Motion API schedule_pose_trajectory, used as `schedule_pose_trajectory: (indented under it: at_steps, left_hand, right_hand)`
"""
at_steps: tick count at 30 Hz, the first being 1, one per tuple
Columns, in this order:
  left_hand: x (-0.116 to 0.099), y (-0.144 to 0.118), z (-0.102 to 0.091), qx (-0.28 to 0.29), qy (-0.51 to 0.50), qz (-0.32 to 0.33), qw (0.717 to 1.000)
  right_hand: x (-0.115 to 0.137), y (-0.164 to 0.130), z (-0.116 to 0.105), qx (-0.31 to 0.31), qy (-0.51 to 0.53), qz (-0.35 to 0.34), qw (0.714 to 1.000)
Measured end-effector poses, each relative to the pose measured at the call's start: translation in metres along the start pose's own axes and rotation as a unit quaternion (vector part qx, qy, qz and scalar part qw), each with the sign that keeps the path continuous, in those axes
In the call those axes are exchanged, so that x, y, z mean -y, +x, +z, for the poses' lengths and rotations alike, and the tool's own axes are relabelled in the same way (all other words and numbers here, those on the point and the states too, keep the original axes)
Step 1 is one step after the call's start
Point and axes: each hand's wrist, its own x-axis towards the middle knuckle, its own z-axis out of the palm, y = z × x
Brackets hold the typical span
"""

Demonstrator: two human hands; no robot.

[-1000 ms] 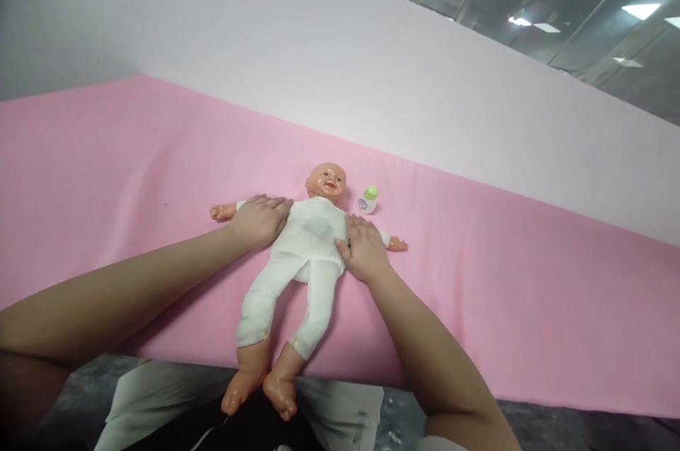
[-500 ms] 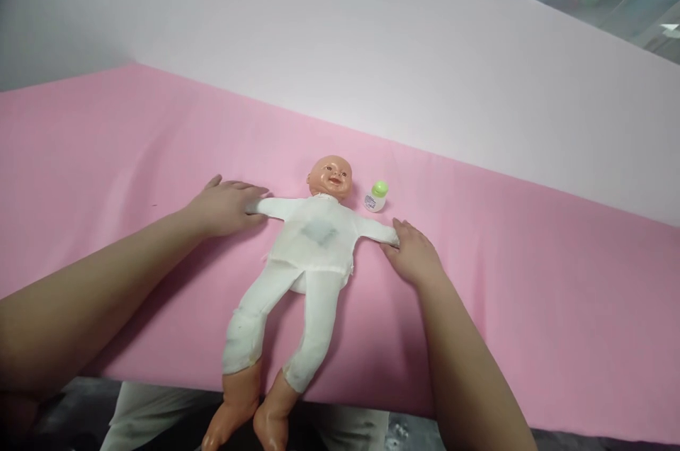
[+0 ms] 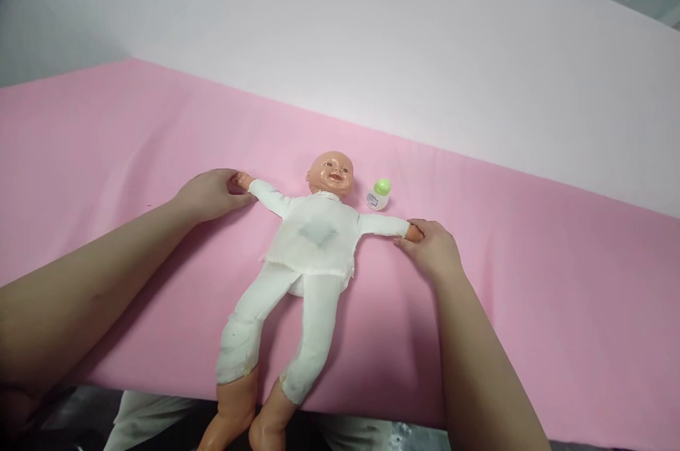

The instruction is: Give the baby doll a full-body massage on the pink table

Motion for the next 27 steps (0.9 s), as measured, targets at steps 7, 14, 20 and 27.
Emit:
schedule_pose_trajectory:
  at_steps: [7, 14, 20, 27]
  left_hand:
    - [-0.005, -0.007, 0.001, -0.062, -0.209, -0.005, 0.976]
    - [-0.013, -0.004, 0.009, -0.036, -0.526, -0.053, 0.848]
    - [-0.010, 0.003, 0.015, -0.046, -0.571, -0.111, 0.812]
    - [-0.010, 0.003, 0.014, -0.042, -0.580, -0.117, 0.805]
  right_hand:
    - [-0.019, 0.008, 0.009, -0.007, 0.287, 0.041, 0.957]
    - [-0.017, 0.020, 0.026, 0.006, 0.638, 0.074, 0.766]
    - [-0.017, 0.024, 0.023, 0.028, 0.710, 0.146, 0.688]
    - [-0.015, 0.025, 0.026, 0.073, 0.699, 0.166, 0.692]
